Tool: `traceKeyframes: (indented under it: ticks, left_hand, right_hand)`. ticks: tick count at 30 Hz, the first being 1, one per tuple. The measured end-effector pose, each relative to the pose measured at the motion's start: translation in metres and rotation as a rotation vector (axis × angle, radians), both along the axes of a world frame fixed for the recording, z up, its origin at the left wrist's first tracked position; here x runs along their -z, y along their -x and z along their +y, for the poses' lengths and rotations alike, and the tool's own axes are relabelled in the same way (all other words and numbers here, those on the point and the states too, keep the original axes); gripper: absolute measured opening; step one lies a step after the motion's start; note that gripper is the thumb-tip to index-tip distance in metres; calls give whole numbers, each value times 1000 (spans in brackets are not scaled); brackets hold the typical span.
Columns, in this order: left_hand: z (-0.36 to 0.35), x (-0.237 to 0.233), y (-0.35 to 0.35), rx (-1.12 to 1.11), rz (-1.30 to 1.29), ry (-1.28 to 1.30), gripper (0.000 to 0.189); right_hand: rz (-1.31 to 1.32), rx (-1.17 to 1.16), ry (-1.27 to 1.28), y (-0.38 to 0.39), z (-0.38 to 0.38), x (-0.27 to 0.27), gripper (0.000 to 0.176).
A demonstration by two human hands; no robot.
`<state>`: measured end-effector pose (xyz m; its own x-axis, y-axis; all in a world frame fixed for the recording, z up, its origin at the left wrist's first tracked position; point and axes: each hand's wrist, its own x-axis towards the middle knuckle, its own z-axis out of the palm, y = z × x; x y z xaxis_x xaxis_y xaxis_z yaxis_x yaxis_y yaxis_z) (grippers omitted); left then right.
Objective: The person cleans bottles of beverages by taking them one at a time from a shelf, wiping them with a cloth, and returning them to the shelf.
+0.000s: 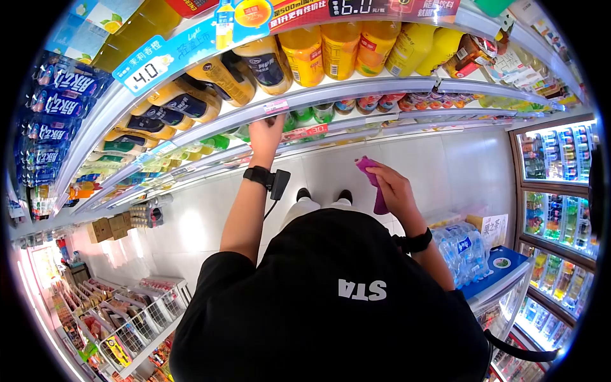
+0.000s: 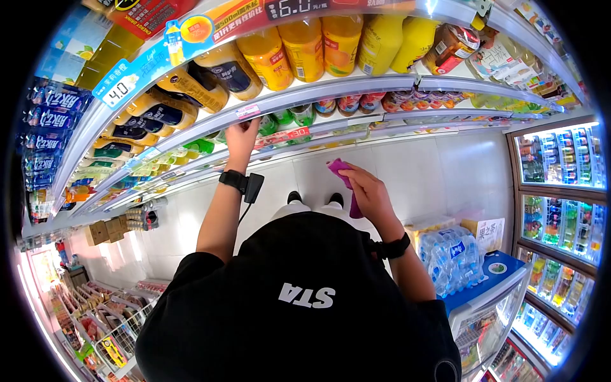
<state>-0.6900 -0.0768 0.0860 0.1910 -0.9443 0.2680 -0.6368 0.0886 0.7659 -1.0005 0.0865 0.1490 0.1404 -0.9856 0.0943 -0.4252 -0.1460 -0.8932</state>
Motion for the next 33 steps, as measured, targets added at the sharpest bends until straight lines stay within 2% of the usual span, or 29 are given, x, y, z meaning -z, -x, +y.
traceKeyframes:
  ticks: [3,5,7,9,11,13,15,17,19,21,23,25,27,28,29,31,33]
  left_hand:
    - [0,-9,5,2,80,62,33]
    - [9,-19,5,-56,-15,-60,34]
    - [17,-17,6,-58,-31,-60,37]
    - [25,-22,6,24,-180,21,39]
    - [33,-16,2,54,-168,57,37]
    - [40,-7,-3,145,-301,141,34]
    - [48,-7,-4,176,-311,143,32]
    - [54,-21,-1,167,-306,304,31]
    - [61,-43,1,105,-186,253,27]
    - [65,-78,3,147,-160,315,24]
    - [74,-104,6,187,-133,281,22]
    - [83,-121,10,260,-65,130,28]
    - [90,-134,18,284,-39,145,27]
    - [95,-146,25,268,57,208,25]
    - [99,-153,28,253,154,272,22]
    - [104,-153,20,208,216,227,19]
    - [109,-167,21,172,201,479,19]
  right_hand:
    - [-8,22,23,1,1,5,24]
    - [-4,32,39,3,2,7,23]
    - [-20,40,6,4,3,6,24]
    - [-37,53,-28,6,4,6,24]
    - [-39,32,-9,7,3,7,23]
    - [-37,19,-11,7,2,7,23]
    - [-33,12,-9,8,0,8,24]
    - [-32,2,22,7,-4,10,24]
    - [-55,-28,32,3,-16,5,25]
    - [-81,-69,38,-9,-30,-13,26]
    - [-123,-174,151,-31,-51,-45,28]
    - [-160,-297,238,-57,-68,-74,31]
    - [-202,-401,317,-86,-78,-94,32]
    - [-237,-494,397,-94,-80,-98,33]
    - [-243,-506,402,-97,-79,-100,33]
    - [-243,-452,492,-101,-74,-102,37]
    - [-302,-465,414,-93,-71,-97,36]
